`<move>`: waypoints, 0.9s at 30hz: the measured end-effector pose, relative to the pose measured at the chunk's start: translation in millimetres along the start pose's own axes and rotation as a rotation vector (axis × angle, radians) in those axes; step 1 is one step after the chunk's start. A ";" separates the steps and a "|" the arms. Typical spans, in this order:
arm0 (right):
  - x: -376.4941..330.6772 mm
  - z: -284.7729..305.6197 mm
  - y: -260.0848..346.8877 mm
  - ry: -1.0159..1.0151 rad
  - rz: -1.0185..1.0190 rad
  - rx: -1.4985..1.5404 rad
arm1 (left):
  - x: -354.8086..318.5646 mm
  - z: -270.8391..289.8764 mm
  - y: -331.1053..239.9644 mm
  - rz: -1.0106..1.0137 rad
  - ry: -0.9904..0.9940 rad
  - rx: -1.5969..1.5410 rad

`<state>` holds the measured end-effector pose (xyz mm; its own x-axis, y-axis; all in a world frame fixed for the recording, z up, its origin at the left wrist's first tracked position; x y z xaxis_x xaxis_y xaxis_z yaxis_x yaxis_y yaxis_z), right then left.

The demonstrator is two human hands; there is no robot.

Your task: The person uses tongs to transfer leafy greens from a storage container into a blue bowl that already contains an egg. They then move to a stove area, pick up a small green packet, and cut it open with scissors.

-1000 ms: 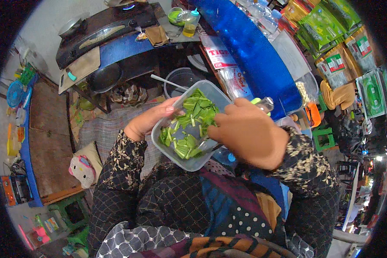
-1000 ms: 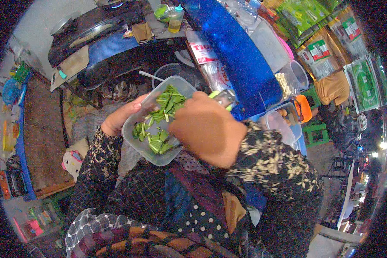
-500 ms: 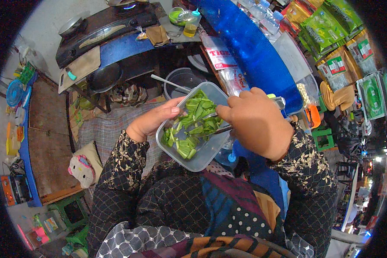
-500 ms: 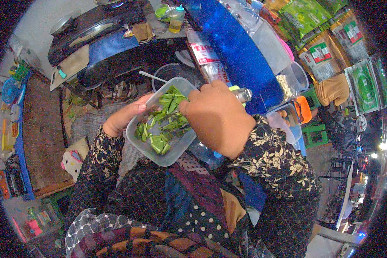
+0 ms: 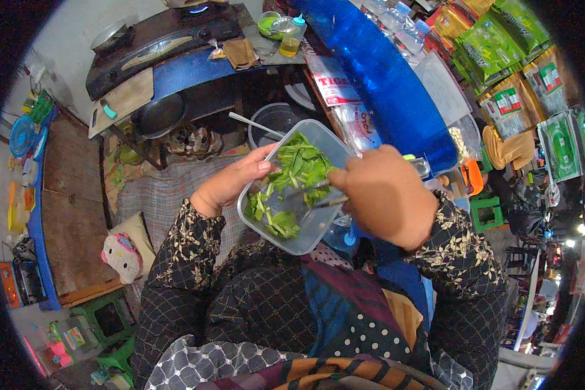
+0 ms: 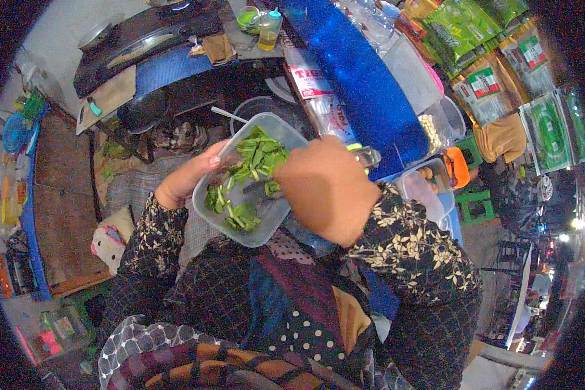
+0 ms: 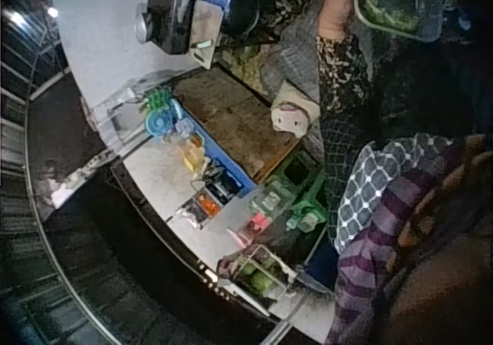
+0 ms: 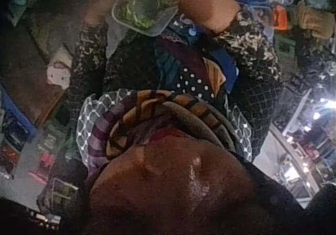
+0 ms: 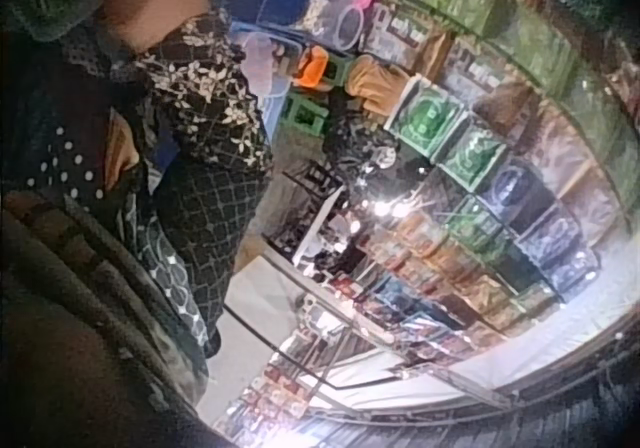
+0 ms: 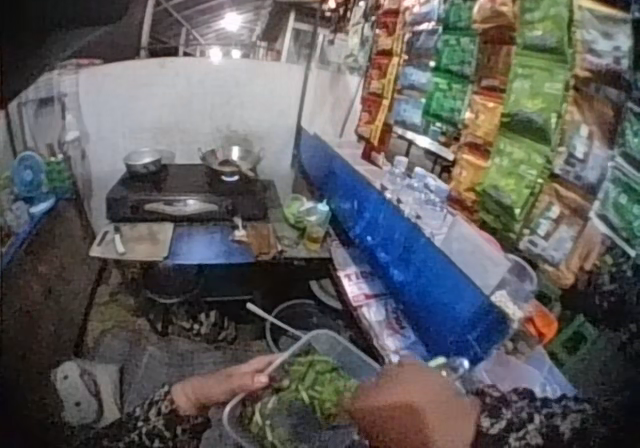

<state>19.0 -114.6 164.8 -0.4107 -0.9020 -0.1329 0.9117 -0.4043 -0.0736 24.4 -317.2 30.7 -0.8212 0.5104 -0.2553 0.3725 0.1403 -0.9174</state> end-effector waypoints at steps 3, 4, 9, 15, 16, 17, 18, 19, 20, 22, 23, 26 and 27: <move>3.5 5.2 -0.7 -0.082 0.011 -0.094 | -0.3 0.5 1.3 0.008 0.008 -0.025; 4.8 1.7 0.9 -0.087 0.005 -0.106 | 0.9 1.0 1.5 0.014 0.021 -0.033; 11.3 -6.3 9.1 -0.088 0.027 -0.182 | 0.8 0.6 2.3 0.024 0.004 -0.039; 13.6 -12.5 13.2 -0.144 0.059 -0.181 | 1.0 0.4 2.5 0.027 -0.007 -0.028; 14.0 -14.1 14.1 -0.146 0.055 -0.206 | 0.8 0.5 2.4 0.024 -0.007 -0.027; 14.3 -15.0 14.9 -0.148 0.050 -0.231 | 0.8 -0.4 1.9 0.026 0.004 -0.030; 14.8 -15.7 15.4 -0.150 0.053 -0.228 | 0.6 -1.4 1.4 0.027 0.014 -0.034; 15.3 -16.3 15.8 -0.153 0.056 -0.225 | 0.3 -2.2 0.9 0.029 0.024 -0.038; 15.8 -17.0 16.0 -0.156 0.059 -0.222 | -0.4 -2.5 0.8 0.031 0.016 -0.039; 16.5 -18.1 16.7 -0.146 0.062 -0.221 | -1.7 -3.6 0.5 0.033 0.004 -0.041; 16.7 -18.8 16.8 -0.141 0.064 -0.221 | -1.9 -2.5 1.0 0.017 0.016 -0.050; 17.3 -21.2 15.8 -0.164 0.070 -0.220 | -2.6 -0.2 1.6 0.001 0.025 -0.049; 16.9 -22.0 14.9 -0.181 0.076 -0.197 | -3.3 -3.1 -0.5 0.013 0.006 -0.030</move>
<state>25.4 -132.5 139.7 -0.3159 -0.9482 0.0324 0.9126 -0.3131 -0.2631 28.2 -316.3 32.9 -0.8135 0.5174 -0.2656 0.3962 0.1587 -0.9043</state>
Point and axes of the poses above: each hand's wrist, its own x-axis towards the middle knuckle, its own z-axis out of the back of the hand, y = z × x, the point moved 3 cm from there along x, towards the middle knuckle, and after that the axes turned 10 degrees about z, right-handed, at the moved point
